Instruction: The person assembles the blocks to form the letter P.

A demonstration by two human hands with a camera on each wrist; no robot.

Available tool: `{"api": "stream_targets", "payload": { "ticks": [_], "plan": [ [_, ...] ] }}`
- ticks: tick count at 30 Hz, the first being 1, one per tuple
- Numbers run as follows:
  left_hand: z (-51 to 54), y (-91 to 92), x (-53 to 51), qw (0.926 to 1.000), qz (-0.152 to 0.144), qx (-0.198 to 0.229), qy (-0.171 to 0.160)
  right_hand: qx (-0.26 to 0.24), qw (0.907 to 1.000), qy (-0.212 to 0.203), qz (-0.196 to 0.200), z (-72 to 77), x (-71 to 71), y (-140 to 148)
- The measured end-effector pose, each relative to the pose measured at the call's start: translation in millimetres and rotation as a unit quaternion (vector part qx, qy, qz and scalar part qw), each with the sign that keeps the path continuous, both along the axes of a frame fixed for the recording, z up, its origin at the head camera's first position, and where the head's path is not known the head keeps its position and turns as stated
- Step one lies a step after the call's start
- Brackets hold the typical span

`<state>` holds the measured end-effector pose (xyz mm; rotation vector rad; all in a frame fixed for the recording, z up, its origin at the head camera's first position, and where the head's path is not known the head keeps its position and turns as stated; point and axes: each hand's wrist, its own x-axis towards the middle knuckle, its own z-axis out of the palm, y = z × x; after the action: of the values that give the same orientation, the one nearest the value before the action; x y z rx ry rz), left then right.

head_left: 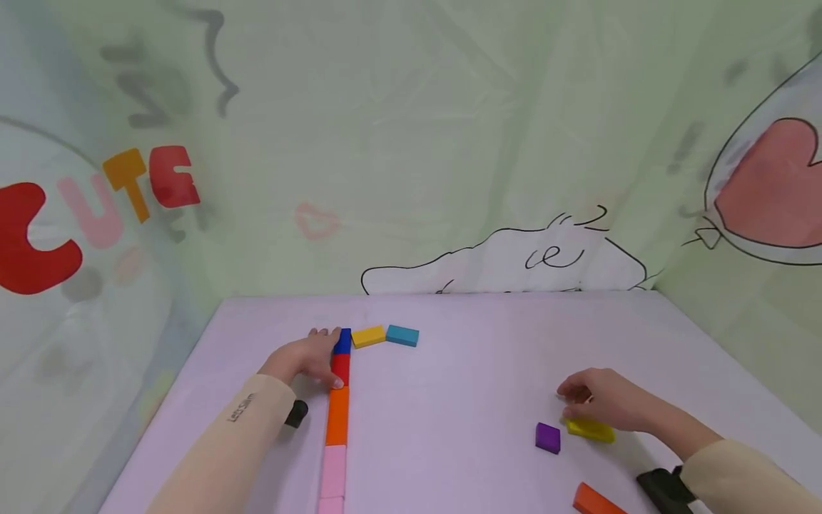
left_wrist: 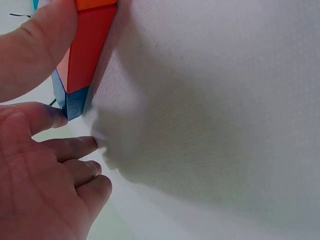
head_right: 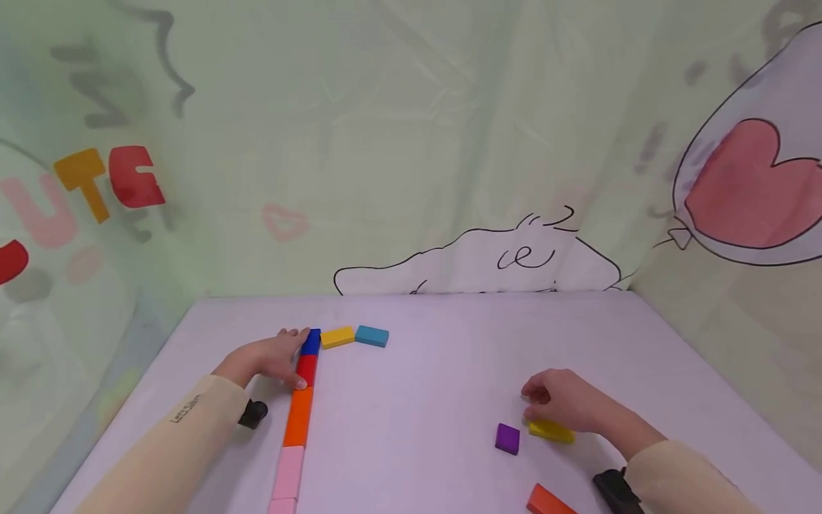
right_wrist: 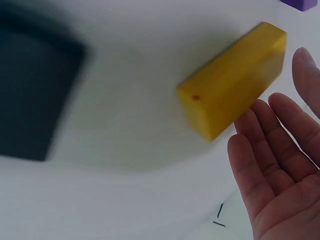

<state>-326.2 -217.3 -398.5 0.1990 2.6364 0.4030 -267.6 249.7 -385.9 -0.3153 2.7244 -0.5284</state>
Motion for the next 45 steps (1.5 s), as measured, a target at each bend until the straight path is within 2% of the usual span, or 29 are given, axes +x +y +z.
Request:
{"api": "stream_targets", "payload": {
  "ticks": [7,15,26,37,41,45],
  "plan": [
    [1.0,0.0,-0.2,1.0000,-0.001,0.001,0.002,0.000,0.9999,-0.002,-0.013,-3.3,22.8,27.3],
    [-0.9,0.4,0.4,1.0000,-0.006,0.000,0.002,0.005,0.9995,0.003,-0.031,-8.6,35.0,42.8],
    [-0.7,0.9,1.4,1.0000,0.002,0.001,-0.001,0.025,0.9986,0.018,-0.044,-11.9,31.3,35.6],
    [2.7,2.6,0.3,1.0000,0.002,0.000,-0.004,0.026,0.9989,0.024,-0.031,-9.4,22.6,26.5],
    [3.1,2.6,0.6,1.0000,0.002,0.002,-0.005,0.023,0.9993,0.024,-0.015,-8.5,22.9,26.2],
    [2.1,2.0,0.8,1.0000,0.005,0.001,-0.007,0.002,0.9999,-0.006,0.013,-6.4,25.0,27.6]
  ]
}}
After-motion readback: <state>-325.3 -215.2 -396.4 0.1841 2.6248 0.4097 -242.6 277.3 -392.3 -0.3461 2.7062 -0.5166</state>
